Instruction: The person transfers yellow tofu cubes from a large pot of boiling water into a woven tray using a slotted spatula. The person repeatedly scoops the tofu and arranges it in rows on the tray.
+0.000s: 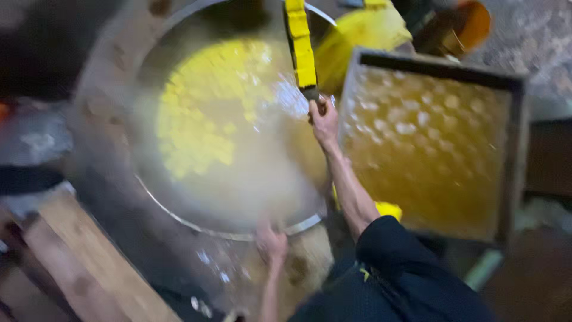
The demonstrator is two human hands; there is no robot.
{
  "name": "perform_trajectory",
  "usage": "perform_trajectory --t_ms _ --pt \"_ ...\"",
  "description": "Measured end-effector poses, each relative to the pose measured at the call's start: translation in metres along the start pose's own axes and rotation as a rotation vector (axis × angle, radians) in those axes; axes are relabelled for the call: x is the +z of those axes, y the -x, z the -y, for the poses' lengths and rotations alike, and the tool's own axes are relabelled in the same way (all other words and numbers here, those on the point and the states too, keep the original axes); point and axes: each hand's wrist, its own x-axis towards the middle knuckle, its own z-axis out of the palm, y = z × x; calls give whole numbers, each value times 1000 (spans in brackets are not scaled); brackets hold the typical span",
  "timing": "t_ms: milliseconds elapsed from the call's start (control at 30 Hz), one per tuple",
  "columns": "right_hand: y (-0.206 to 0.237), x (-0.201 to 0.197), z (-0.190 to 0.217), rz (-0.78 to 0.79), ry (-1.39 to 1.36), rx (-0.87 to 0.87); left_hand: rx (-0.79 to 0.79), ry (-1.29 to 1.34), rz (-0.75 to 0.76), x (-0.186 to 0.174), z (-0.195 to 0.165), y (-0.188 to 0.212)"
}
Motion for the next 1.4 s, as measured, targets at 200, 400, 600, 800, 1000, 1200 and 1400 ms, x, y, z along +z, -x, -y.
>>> perform_trajectory --t_ms 200,400,600,800,1000,1200,1400 --pt "87 -247 18 154 289 88 -69 174 -15 -9 13 30" --pt "183 -476 38 412 1002 -101 16 158 -173 -31 1 106" --pt "236 -600 27 471 1167 -129 63 228 -264 -13 -39 158" --pt "217 -663 27 488 1197 -195 120 209 -303 14 -85 176" --pt "212 -689 13 532 1208 -441 260 313 -256 38 -152 181" --pt "235 -715 25 462 1367 -641 279 356 109 102 -256 176" --pt "274 -757 65 399 1588 -423 735 113 206 165 -315 148"
